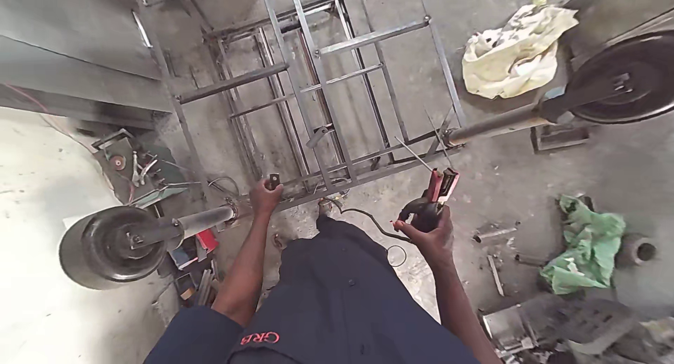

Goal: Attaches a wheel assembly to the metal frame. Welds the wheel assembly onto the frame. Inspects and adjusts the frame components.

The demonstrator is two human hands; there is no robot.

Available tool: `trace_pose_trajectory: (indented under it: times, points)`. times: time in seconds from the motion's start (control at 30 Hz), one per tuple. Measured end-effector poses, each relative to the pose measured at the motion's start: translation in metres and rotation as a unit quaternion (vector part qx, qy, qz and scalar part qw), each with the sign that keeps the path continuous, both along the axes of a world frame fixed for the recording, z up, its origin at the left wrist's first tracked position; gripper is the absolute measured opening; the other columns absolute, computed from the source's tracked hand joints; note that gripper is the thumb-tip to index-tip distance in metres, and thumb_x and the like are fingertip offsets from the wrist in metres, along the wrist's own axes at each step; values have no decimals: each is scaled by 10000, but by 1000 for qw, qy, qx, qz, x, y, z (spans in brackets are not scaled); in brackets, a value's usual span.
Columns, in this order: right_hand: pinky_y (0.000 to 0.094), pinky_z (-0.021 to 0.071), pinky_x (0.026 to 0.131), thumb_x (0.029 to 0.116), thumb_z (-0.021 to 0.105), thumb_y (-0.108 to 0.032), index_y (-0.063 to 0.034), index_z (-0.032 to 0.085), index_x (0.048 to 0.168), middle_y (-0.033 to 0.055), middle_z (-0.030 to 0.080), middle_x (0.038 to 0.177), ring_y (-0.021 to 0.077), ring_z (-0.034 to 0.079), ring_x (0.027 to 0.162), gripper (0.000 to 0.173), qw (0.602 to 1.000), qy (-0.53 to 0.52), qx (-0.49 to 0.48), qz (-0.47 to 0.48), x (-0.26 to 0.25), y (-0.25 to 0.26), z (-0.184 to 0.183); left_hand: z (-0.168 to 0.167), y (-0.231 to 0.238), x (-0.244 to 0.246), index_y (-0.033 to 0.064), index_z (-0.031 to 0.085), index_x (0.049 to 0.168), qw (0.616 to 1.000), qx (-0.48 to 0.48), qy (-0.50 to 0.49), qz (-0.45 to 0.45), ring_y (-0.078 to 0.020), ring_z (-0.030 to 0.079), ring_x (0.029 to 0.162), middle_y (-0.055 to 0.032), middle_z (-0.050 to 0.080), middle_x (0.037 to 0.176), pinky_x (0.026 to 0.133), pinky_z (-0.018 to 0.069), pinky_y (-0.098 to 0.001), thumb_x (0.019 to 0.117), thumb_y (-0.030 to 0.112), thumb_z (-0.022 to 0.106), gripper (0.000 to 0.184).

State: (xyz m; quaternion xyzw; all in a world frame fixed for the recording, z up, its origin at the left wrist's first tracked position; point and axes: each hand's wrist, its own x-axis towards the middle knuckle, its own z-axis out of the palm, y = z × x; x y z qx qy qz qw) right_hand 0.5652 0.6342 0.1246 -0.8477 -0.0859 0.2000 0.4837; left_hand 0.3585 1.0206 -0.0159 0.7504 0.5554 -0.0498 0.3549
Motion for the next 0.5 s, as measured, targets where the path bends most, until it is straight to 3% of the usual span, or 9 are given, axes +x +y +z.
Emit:
trace_pose_trajectory:
  times: [0.1,0.17,0.23,0.3,0.4,0.43,0.5]
  points:
    - [370,598,773,753,791,-253,-15,354,1437,89,640,1118,180,671,912,846,976,134,174,6,4,-4,-10,22,-12,8,67,703,1210,998,-21,-61,13,-306,694,917,-138,724,1006,878,548,-590,847,408,801,508]
    - [455,605,838,763,713,-113,-47,253,1475,118,611,1186,247,677,979,850,944,207,258,12,6,4,-12,33,-21,1,56,706,1213,995,-48,-84,30,-280,703,878,-134,729,978,854,571,-565,843,385,812,506]
    - [517,611,874,763,712,-55,-52,192,1498,166,594,1262,320,686,1048,900,929,250,272,30,6,16,-10,37,-34,-18,62,717,1181,992,-70,-91,47,-252,700,814,-121,728,929,800,590,-526,831,380,823,484]
    - [520,614,894,788,760,-90,-17,161,1514,224,581,1332,363,680,1107,944,938,245,233,83,8,31,-10,48,-48,-38,40,699,1220,987,-116,-77,74,-267,702,871,-151,724,994,850,583,-520,832,364,831,523]
    - [443,625,873,838,747,-174,-19,284,1524,179,664,1239,259,715,1032,842,973,118,69,183,9,54,-26,55,-73,-72,11,703,1183,970,-165,-109,142,-225,704,822,-147,732,993,779,598,-441,851,270,817,436]
    - [464,607,884,862,749,-177,-51,323,1541,169,684,1205,253,711,1016,812,975,57,0,214,9,63,-36,59,-80,-84,-3,700,1169,961,-180,-132,163,-199,697,783,-137,733,983,729,599,-400,875,230,798,388]
    - [599,551,930,876,769,-125,-103,381,1549,208,665,1253,365,687,1074,777,960,-39,-111,254,11,87,-61,63,-93,-105,0,721,1116,942,-201,-175,205,-155,666,685,-101,741,922,617,569,-327,907,172,766,274]
